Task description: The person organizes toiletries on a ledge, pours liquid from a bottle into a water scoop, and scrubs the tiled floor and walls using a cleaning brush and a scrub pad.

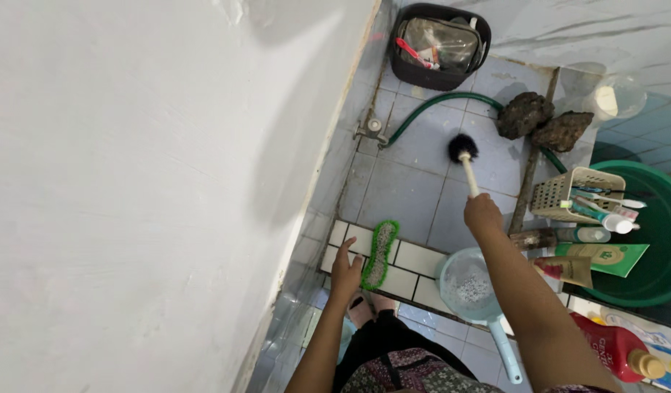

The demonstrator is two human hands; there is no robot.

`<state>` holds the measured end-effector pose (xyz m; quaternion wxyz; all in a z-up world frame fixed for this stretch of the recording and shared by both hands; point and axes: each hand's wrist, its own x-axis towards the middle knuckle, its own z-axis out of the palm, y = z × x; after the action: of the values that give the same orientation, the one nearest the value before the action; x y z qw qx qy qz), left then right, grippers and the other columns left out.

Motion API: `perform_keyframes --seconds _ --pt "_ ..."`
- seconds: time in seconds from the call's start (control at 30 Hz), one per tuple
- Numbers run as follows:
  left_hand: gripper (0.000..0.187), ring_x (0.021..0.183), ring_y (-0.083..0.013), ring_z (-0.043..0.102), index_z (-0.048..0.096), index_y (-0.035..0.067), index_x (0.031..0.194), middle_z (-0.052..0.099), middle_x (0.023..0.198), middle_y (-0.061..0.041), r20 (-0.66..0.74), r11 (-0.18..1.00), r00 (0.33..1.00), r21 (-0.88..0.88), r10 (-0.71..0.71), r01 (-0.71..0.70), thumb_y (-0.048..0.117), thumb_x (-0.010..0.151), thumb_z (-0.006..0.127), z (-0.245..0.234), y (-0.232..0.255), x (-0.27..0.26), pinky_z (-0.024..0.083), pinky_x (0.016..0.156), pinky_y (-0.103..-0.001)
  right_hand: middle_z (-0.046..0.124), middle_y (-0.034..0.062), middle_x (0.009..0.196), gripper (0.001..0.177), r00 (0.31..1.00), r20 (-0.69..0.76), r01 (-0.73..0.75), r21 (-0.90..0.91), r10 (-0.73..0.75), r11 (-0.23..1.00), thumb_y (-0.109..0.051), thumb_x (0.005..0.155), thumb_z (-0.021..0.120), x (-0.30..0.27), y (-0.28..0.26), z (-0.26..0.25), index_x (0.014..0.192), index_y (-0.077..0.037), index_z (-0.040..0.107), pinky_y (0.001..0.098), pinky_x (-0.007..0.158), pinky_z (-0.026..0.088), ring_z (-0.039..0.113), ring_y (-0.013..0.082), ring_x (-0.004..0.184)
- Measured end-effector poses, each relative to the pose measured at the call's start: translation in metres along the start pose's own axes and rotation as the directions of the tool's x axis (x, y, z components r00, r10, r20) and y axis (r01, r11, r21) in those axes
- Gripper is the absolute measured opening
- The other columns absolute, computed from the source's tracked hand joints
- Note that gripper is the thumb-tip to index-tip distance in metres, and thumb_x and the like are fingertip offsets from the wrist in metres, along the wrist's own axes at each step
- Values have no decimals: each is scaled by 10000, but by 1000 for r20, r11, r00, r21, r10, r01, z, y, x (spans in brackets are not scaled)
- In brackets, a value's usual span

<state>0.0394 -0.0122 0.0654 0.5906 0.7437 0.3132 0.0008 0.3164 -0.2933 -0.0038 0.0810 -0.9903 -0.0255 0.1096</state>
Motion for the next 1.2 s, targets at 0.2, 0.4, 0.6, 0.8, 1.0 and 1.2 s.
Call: perform_keyframes --seconds 0.2,0.4,0.6,0.8,1.0,1.2 --pt "517 1321 -371 548 529 66 1411 585 1416 -197 7 989 996 121 86 -86 143 909 622 39 -41 14 428 1103 -426 738 275 1031 363 976 214 31 48 -40 998 -351 1026 495 -70 -34 44 1093 -12 603 537 848 572 723 451 946" --pt "600 1266 -431 518 502 10 1402 546 1368 -242 82 944 996 328 19 -45 176 855 685 72 -52 13 432 1070 -484 742 206 921 436 991 102 92 -94 -83 991 -440 1021 508 -53 -4 22 1055 -13 587 530 729 598 745 401 829" --pt "592 1262 -436 524 519 6 1380 567 1349 -235 42 944 988 292 149 -155 193 843 681 80 -51 6 440 1068 -491 742 234 893 369 992 8 122 -9 -122 992 -298 1067 476 -20 -17 27 1142 48 582 498 682 604 750 396 802" --pt "635 1274 -432 495 499 14 1397 535 1371 -227 68 928 997 371 24 -48 208 822 687 74 -43 6 431 1065 -491 733 199 885 256 927 180 349 -94 -328 932 -259 1009 502 -87 -55 63 1081 -25 581 510 689 595 744 387 795" --pt "657 1295 -440 472 479 -21 1413 514 1392 -253 58 927 998 374 -4 -18 223 842 694 64 -60 3 408 1095 -491 725 246 908 445 996 -20 -81 87 83 993 -417 1049 534 45 -8 -1 1006 21 602 535 709 578 721 433 826" --pt "675 1322 -435 445 474 -30 1407 483 1417 -257 32 939 999 342 8 -18 207 825 720 62 -61 1 398 1105 -485 733 249 924 356 965 174 180 94 -194 979 -359 1029 504 -52 -84 73 1061 -12 579 546 773 578 733 435 860"
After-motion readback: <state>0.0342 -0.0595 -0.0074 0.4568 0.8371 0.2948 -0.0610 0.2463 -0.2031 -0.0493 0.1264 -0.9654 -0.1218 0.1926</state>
